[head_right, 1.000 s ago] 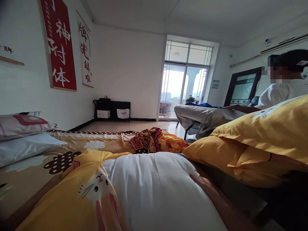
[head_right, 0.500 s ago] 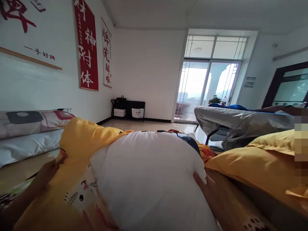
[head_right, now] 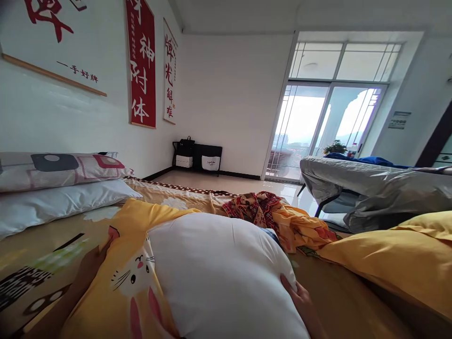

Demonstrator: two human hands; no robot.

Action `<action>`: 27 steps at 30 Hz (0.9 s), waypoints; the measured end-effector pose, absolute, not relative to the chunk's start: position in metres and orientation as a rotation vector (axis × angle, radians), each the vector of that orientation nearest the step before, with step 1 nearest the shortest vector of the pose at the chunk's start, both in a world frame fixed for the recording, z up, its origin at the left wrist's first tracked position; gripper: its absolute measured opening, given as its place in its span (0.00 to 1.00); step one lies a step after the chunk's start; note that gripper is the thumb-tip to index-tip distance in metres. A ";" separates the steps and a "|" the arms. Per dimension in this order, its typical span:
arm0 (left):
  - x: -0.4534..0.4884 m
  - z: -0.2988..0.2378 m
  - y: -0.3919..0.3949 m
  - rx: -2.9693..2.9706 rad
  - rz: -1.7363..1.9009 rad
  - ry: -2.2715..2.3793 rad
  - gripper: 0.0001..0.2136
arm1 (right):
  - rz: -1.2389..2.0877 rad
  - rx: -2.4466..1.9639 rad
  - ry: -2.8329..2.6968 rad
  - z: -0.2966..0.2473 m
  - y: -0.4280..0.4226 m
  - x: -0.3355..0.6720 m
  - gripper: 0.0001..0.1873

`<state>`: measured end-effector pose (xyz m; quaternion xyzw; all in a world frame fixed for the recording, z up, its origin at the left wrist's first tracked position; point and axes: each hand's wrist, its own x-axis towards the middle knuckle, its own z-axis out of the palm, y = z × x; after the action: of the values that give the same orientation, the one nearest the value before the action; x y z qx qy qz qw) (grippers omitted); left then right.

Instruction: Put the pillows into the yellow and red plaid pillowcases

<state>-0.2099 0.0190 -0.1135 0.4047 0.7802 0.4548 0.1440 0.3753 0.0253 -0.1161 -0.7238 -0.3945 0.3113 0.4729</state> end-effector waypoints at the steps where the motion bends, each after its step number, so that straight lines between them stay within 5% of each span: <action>1: -0.210 -0.114 0.018 1.163 1.321 2.238 0.29 | 0.803 -1.755 -0.933 -0.117 0.027 0.376 0.32; 7: -0.207 -0.113 0.013 1.144 1.484 2.191 0.24 | 0.853 -1.702 -0.922 -0.118 0.025 0.375 0.25; 15: -0.187 -0.047 0.001 1.125 1.917 2.050 0.22 | 0.448 -1.590 -1.116 -0.052 0.000 0.365 0.28; 20: -0.198 0.004 0.020 1.153 2.413 1.950 0.18 | -0.024 -1.548 -0.962 -0.023 0.016 0.384 0.21; 27: -0.205 -0.033 0.026 1.196 2.162 1.860 0.12 | -0.276 -1.381 -1.192 -0.054 0.030 0.375 0.19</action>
<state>-0.2047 0.0256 -0.0327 0.3866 0.6014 0.6988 0.0246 0.3747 0.0297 -0.0541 -0.5966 -0.5150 -0.1193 0.6038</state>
